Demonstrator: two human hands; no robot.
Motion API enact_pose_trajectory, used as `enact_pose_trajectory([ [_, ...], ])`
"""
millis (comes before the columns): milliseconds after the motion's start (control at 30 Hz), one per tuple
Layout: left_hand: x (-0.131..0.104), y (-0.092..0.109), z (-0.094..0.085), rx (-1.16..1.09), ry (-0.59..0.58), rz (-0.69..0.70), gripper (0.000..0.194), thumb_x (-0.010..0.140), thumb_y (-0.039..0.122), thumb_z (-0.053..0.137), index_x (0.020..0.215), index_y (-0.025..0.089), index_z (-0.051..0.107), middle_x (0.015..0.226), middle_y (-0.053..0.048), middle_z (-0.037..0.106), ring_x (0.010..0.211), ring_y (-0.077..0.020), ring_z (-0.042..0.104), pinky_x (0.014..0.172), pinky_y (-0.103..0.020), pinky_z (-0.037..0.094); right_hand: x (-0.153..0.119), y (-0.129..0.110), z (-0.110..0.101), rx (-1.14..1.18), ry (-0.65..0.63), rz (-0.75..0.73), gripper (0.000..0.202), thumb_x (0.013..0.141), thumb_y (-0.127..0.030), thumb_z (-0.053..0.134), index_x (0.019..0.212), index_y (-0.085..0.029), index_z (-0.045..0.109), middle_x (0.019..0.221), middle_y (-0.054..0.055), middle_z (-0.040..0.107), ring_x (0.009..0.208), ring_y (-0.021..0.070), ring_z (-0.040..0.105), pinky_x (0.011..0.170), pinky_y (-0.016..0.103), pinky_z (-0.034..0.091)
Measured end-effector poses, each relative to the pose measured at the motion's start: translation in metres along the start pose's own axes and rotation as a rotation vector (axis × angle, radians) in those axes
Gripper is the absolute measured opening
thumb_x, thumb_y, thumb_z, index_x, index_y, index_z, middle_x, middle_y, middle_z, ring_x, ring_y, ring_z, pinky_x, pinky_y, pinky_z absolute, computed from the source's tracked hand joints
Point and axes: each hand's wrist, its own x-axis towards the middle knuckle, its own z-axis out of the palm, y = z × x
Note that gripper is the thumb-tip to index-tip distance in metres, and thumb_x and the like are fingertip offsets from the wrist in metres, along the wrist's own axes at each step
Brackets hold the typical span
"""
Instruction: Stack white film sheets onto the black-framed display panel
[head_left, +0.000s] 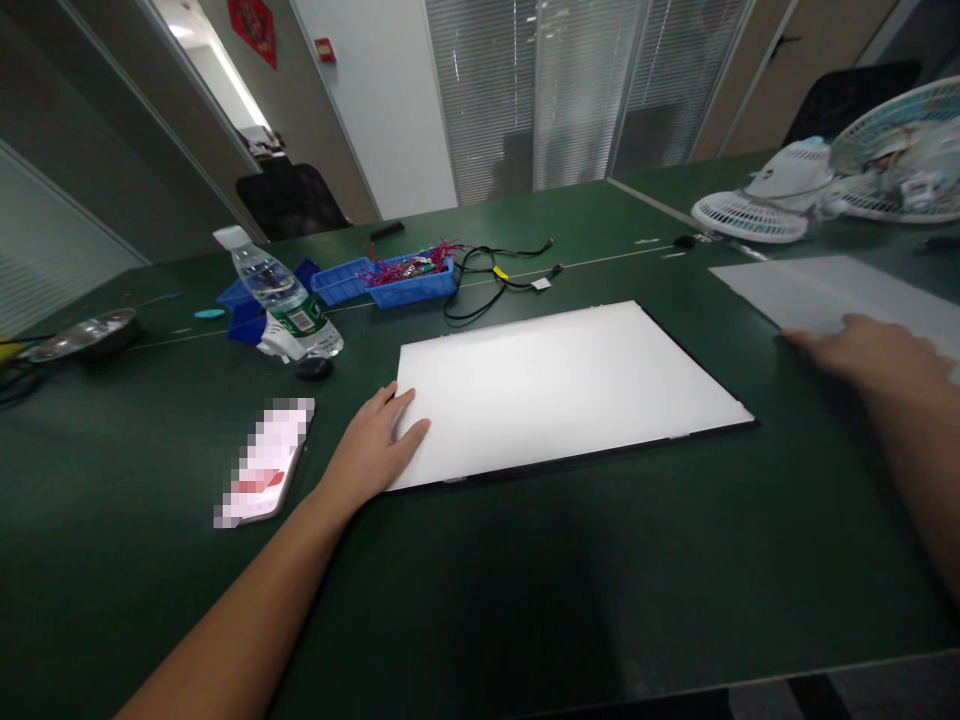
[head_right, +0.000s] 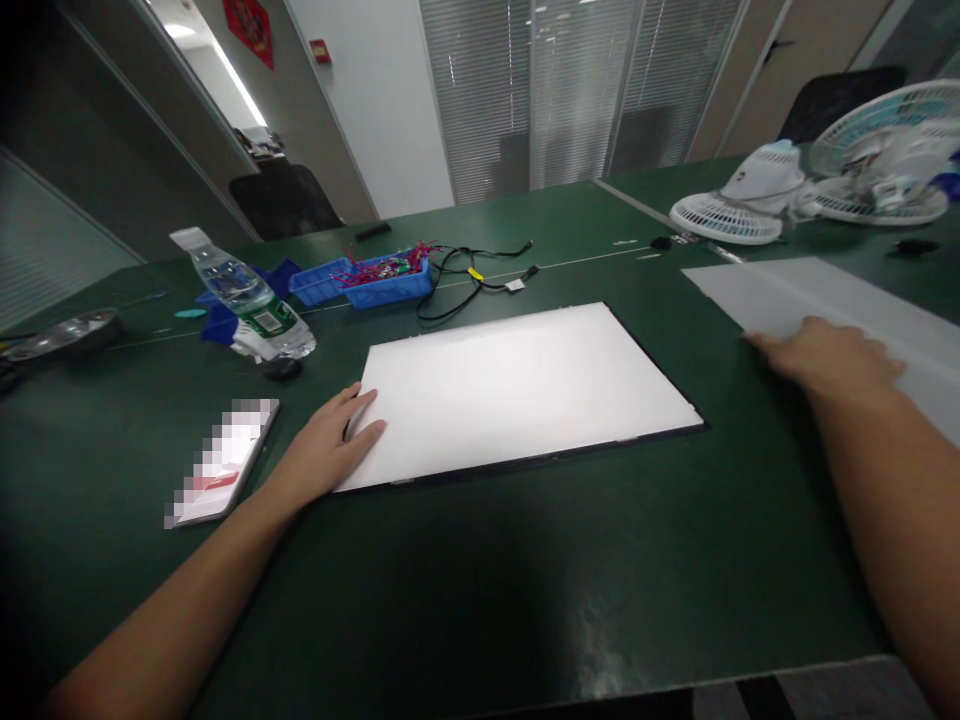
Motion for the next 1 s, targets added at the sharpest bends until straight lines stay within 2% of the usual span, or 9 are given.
enact_pose_trajectory([
  [100,0.0,0.0,0.0,0.01,-0.006,0.002,0.079,0.094,0.062,0.048,0.153,0.01,0.054,0.168,-0.02,0.039,0.155,-0.0365,0.037,0.128,-0.053,0.027,-0.015,-0.014,-0.017,0.047,-0.108,0.034,0.088,0.089,-0.078,0.045,0.151,-0.016,0.058,0.142,0.033,0.056,0.132,0.0518,0.05,0.09,0.066,0.042],
  [233,0.0,-0.002,0.0,0.011,-0.001,0.0,0.078,0.094,0.062,0.048,0.153,0.011,0.054,0.168,-0.019,0.039,0.155,-0.0366,0.037,0.128,-0.053,0.028,-0.038,-0.028,-0.041,0.027,-0.081,-0.042,0.064,0.099,-0.052,0.039,0.136,-0.011,0.071,0.127,0.034,0.064,0.118,0.0446,0.061,0.079,0.055,0.042],
  [333,0.0,-0.003,0.001,0.012,0.007,0.006,0.077,0.094,0.062,0.048,0.152,0.012,0.055,0.168,-0.018,0.04,0.155,-0.0365,0.038,0.127,-0.053,0.029,-0.057,-0.039,-0.056,0.011,0.04,-0.072,0.069,0.102,-0.051,0.027,0.126,-0.008,0.076,0.113,0.032,0.069,0.107,0.0411,0.065,0.074,0.049,0.041],
  [400,0.001,-0.003,0.001,0.014,0.009,0.006,0.077,0.094,0.062,0.049,0.152,0.012,0.055,0.167,-0.018,0.041,0.155,-0.0368,0.038,0.128,-0.053,0.029,-0.073,-0.048,-0.066,0.029,0.13,-0.152,0.07,0.102,-0.055,0.026,0.124,-0.012,0.077,0.105,0.029,0.071,0.099,0.0391,0.067,0.07,0.046,0.04],
  [600,0.001,-0.003,0.002,0.018,0.012,0.01,0.078,0.094,0.062,0.049,0.152,0.01,0.055,0.167,-0.02,0.041,0.154,-0.0375,0.039,0.128,-0.052,0.029,-0.124,-0.075,-0.086,0.239,0.372,-0.57,0.059,0.101,-0.053,0.036,0.123,-0.016,0.075,0.103,0.017,0.076,0.085,0.0297,0.069,0.072,0.04,0.042],
  [700,0.001,-0.003,0.002,0.02,0.006,0.005,0.078,0.094,0.062,0.048,0.152,0.011,0.055,0.167,-0.02,0.041,0.155,-0.0368,0.038,0.128,-0.052,0.029,-0.144,-0.085,-0.088,0.401,0.234,-0.898,0.049,0.097,-0.05,0.045,0.113,-0.017,0.078,0.108,0.011,0.077,0.071,0.0199,0.067,0.075,0.036,0.048],
  [800,0.001,-0.003,0.002,0.025,0.007,0.005,0.077,0.094,0.062,0.048,0.152,0.012,0.055,0.167,-0.019,0.041,0.154,-0.0371,0.038,0.127,-0.053,0.029,-0.16,-0.095,-0.089,0.493,0.023,-1.127,0.044,0.097,-0.052,0.049,0.104,-0.02,0.079,0.101,0.008,0.078,0.074,0.0194,0.069,0.074,0.033,0.053],
  [900,0.0,-0.004,0.002,0.027,0.014,0.001,0.076,0.094,0.062,0.049,0.151,0.013,0.056,0.166,-0.018,0.043,0.154,-0.0368,0.039,0.127,-0.053,0.03,-0.173,-0.103,-0.089,0.536,-0.109,-1.27,0.04,0.098,-0.052,0.05,0.097,-0.025,0.078,0.1,0.005,0.078,0.088,0.0213,0.072,0.08,0.035,0.056],
  [1000,0.0,-0.004,0.002,0.026,0.012,-0.003,0.076,0.094,0.063,0.049,0.152,0.013,0.056,0.167,-0.018,0.042,0.154,-0.0363,0.039,0.127,-0.053,0.03,-0.18,-0.105,-0.088,0.551,-0.177,-1.311,0.037,0.097,-0.053,0.05,0.093,-0.029,0.078,0.102,0.002,0.078,0.094,0.0211,0.072,0.09,0.039,0.056],
])
